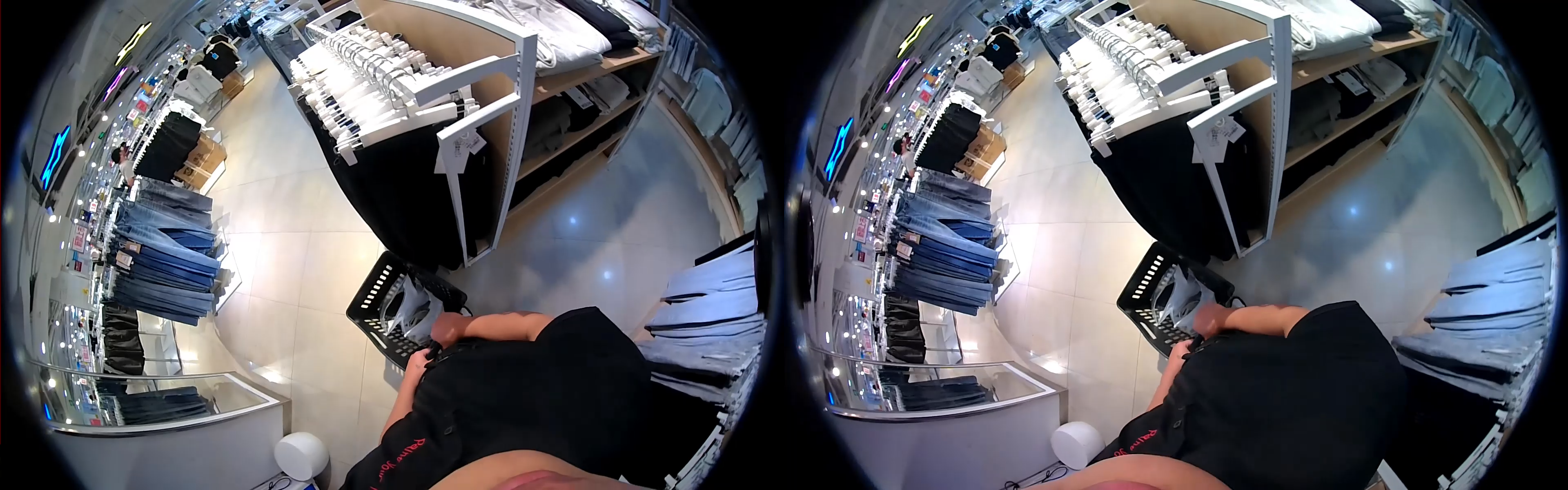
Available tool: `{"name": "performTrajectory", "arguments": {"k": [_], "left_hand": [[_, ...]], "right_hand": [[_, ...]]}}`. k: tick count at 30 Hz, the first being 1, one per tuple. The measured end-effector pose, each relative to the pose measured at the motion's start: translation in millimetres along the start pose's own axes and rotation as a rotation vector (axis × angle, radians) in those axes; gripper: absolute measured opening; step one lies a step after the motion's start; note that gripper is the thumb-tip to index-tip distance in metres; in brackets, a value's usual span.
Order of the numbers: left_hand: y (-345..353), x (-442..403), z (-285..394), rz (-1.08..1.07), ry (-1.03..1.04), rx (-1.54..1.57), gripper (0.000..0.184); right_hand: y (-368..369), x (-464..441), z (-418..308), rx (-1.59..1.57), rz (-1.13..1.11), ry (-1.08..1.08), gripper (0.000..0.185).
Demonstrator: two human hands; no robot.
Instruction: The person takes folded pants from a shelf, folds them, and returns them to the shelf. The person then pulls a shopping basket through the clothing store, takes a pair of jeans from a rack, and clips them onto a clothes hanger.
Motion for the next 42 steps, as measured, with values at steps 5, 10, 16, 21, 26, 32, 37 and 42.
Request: {"name": "performTrajectory", "arguments": {"k": [5,10,16,21,26,32,37,42], "left_hand": [[-41.3,-34.5,-5.1,0.012,-0.035,0.055,0.046],[-98.6,-52.3,2.2,0.032,-0.135,0.015,0.035],[-137.1,-46.4,25.7,0.344,-0.212,-0.377,0.041],[-152.6,-49.7,30.4,0.482,-0.208,-0.245,0.038],[-178.9,-59.8,26.3,0.454,-0.204,-0.238,0.035],[-232.5,-88.1,12.8,0.356,-0.127,-0.245,0.035],[-300.3,-112.1,-1.6,0.359,-0.093,-0.315,0.031],[-371.7,-140.6,-19.3,0.349,-0.067,-0.386,0.031]], "right_hand": [[-29.9,-32.9,32.1,0.034,0.077,-0.019,0.029],[-60.2,-75.2,63.5,-0.096,0.226,-0.038,0.025],[-79.1,-112.4,74.1,-0.022,0.183,-0.136,0.027],[-93.1,-128.6,78.2,-0.013,0.149,-0.120,0.030],[-116.7,-146.8,77.7,0.015,0.061,-0.053,0.035],[-139.1,-189.9,94.3,-0.004,0.103,0.063,0.039],[-173.7,-244.4,103.4,-0.009,0.074,0.181,0.040],[-204.9,-300.2,111.2,-0.031,0.089,0.301,0.042]]}}
Point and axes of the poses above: each hand's wrist, its own x-axis away from the middle knuckle, its own y-axis out of the palm, z = x × y, the point moved 4 cm from there along -x, towards the middle knuckle, and after that the axes turned 14 degrees about -y, right-handed, at the moved point
